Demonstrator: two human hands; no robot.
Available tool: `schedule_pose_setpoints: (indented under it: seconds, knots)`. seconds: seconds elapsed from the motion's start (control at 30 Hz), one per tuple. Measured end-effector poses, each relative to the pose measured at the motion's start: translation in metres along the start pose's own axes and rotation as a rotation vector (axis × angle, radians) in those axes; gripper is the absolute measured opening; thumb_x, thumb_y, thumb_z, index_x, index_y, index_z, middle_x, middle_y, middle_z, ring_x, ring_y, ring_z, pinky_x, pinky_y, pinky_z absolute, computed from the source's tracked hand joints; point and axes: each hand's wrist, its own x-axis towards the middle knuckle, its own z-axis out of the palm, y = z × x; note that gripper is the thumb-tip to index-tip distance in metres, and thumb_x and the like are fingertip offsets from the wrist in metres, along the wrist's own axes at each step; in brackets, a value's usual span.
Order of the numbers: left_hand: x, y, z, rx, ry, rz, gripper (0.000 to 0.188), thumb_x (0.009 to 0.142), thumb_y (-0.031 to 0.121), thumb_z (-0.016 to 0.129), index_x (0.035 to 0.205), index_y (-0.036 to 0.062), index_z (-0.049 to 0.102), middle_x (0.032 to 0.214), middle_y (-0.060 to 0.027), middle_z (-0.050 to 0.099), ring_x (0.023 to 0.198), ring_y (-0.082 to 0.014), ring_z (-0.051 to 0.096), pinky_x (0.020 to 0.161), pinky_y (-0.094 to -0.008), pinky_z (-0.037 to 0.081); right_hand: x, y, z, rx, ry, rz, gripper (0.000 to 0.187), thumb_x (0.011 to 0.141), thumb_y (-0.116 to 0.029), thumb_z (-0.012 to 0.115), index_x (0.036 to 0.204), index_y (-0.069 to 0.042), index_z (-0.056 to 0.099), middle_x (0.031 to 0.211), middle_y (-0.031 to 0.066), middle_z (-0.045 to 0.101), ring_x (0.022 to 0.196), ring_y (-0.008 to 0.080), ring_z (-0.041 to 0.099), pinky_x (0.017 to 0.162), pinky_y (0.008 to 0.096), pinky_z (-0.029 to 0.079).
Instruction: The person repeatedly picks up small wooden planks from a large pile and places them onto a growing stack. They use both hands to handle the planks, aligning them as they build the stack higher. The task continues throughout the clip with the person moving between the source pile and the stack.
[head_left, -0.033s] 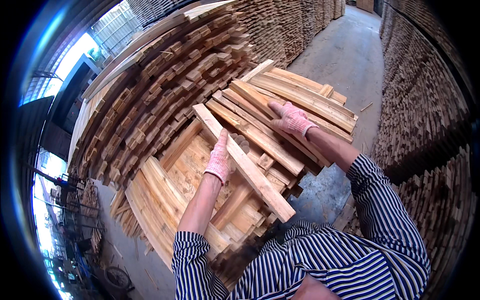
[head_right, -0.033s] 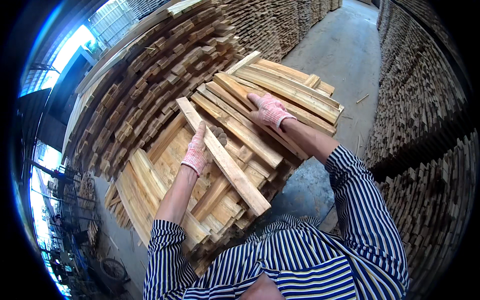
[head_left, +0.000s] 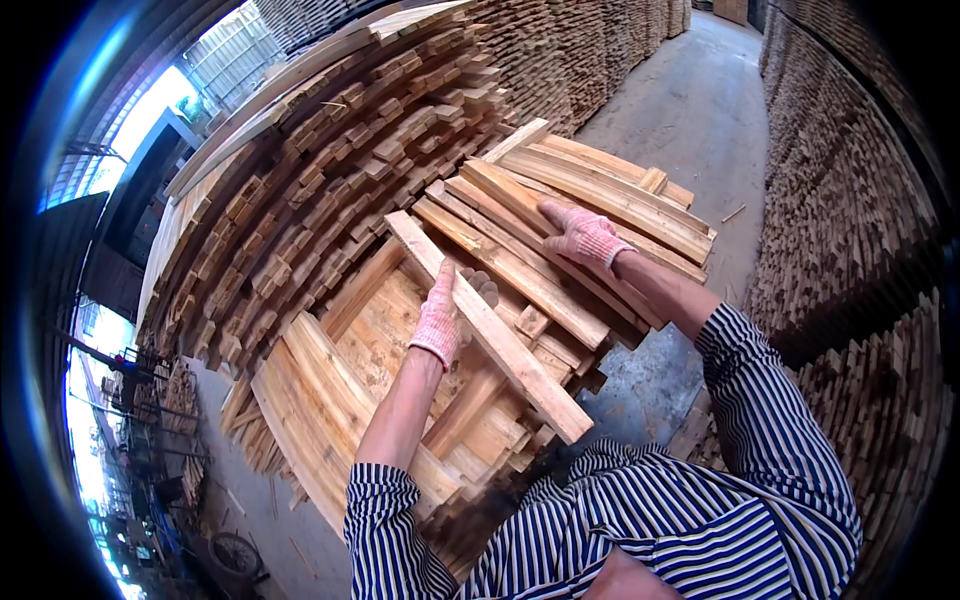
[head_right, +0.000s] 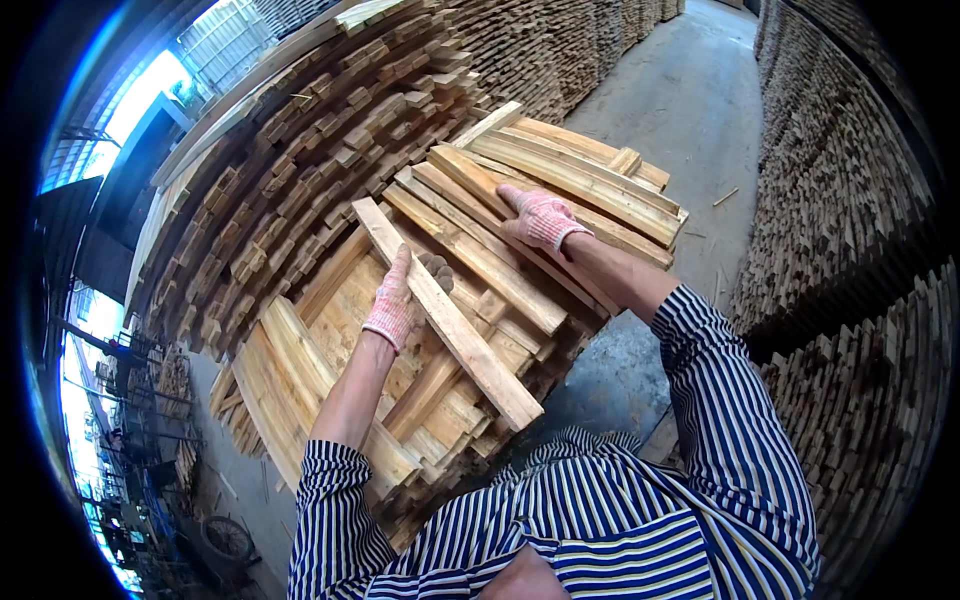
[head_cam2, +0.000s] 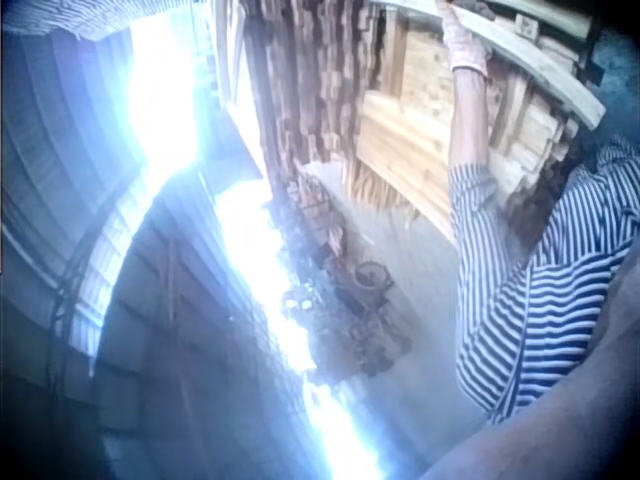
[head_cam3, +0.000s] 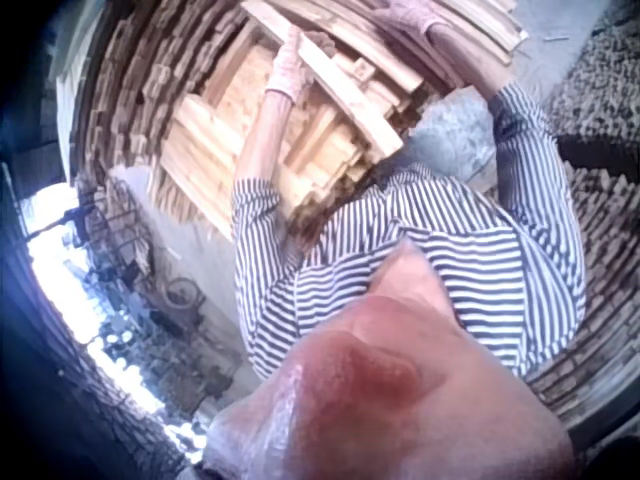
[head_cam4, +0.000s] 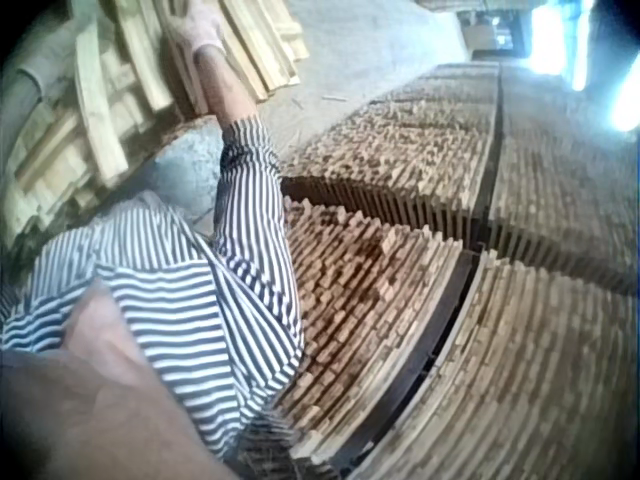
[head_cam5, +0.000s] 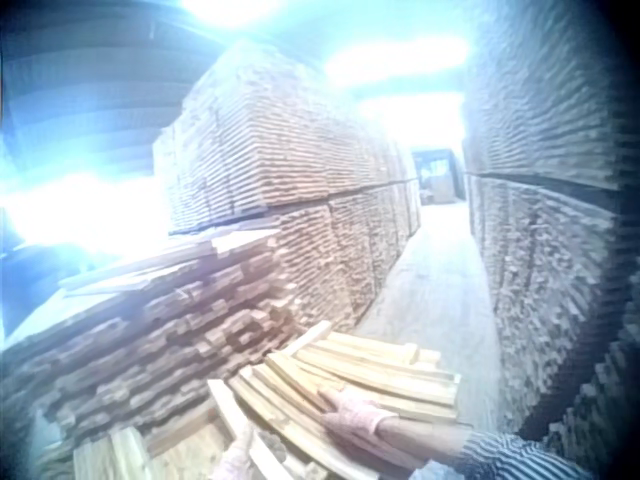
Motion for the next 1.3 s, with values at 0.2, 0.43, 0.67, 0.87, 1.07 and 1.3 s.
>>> schedule_pose_setpoints:
  seconds: [0.2,0.43,0.67,0.87,1.07,1.3]
  knots:
    - [-0.015,-0.001,-0.024,-0.005,0.043,-0.064,0.067,0.098,0.058,0.055,0.120,-0.0050,0.055,0.108,-0.0229,0.065,0.099,-0.0385,0.067,0.088,-0.0523,0.059,-0.012,-0.041,-0.007,-0.009,-0.049,-0.021,0.060,0.080,-0.028,0.068,0.138,-0.018,0.053,0.120,0.0263,0.062,0.116,0.0438,0.060,0.095,0.0499,0.051]
    - [-0.027,0.011,-0.031,-0.035,0.020,0.035,0.079,0.095,0.071,0.046,0.143,0.0074,0.047,0.138,-0.0178,0.058,0.126,-0.0341,0.057,0.105,-0.0508,0.048,-0.055,-0.134,0.047,0.070,-0.192,-0.247,0.067,0.085,-0.031,0.070,0.147,-0.018,0.047,0.125,0.0245,0.060,0.117,0.0420,0.059,0.098,0.0491,0.048]
    - [-0.087,0.021,-0.078,-0.179,0.194,0.225,0.074,0.096,0.064,0.052,0.144,0.0078,0.049,0.142,-0.0155,0.056,0.125,-0.0344,0.055,0.108,-0.0495,0.043,-0.039,-0.183,0.108,0.504,-0.331,-0.290,0.070,0.079,-0.022,0.076,0.144,-0.008,0.053,0.130,0.0205,0.066,0.119,0.0260,0.065,0.101,0.0347,0.049]
    - [-0.179,0.065,-0.144,-0.097,0.393,0.350,0.057,0.093,0.055,0.066,0.122,0.0072,0.054,0.112,-0.0178,0.065,0.099,-0.0360,0.067,0.083,-0.0521,0.058,-0.052,-0.240,0.153,0.090,-0.272,-0.219,0.051,0.087,-0.027,0.066,0.135,-0.012,0.060,0.117,0.0242,0.069,0.109,0.0357,0.067,0.095,0.0440,0.052]
    - [-0.196,0.062,-0.217,-0.314,0.400,0.332,0.060,0.094,0.056,0.064,0.119,0.0027,0.052,0.117,-0.0185,0.063,0.104,-0.0374,0.066,0.092,-0.0504,0.057,-0.045,-0.278,0.198,0.269,-0.346,-0.383,0.043,0.096,-0.037,0.051,0.127,-0.010,0.064,0.113,0.0224,0.069,0.106,0.0388,0.066,0.093,0.0469,0.052]
    - [-0.176,0.071,-0.163,-0.110,0.249,0.344,0.081,0.090,0.077,0.049,0.124,0.0039,0.054,0.120,-0.0192,0.061,0.115,-0.0345,0.060,0.104,-0.0527,0.047,-0.097,-0.288,0.146,0.261,-0.455,-0.633,0.084,0.089,-0.061,0.059,0.154,-0.012,0.036,0.128,0.0255,0.060,0.124,0.0394,0.057,0.096,0.0481,0.050]
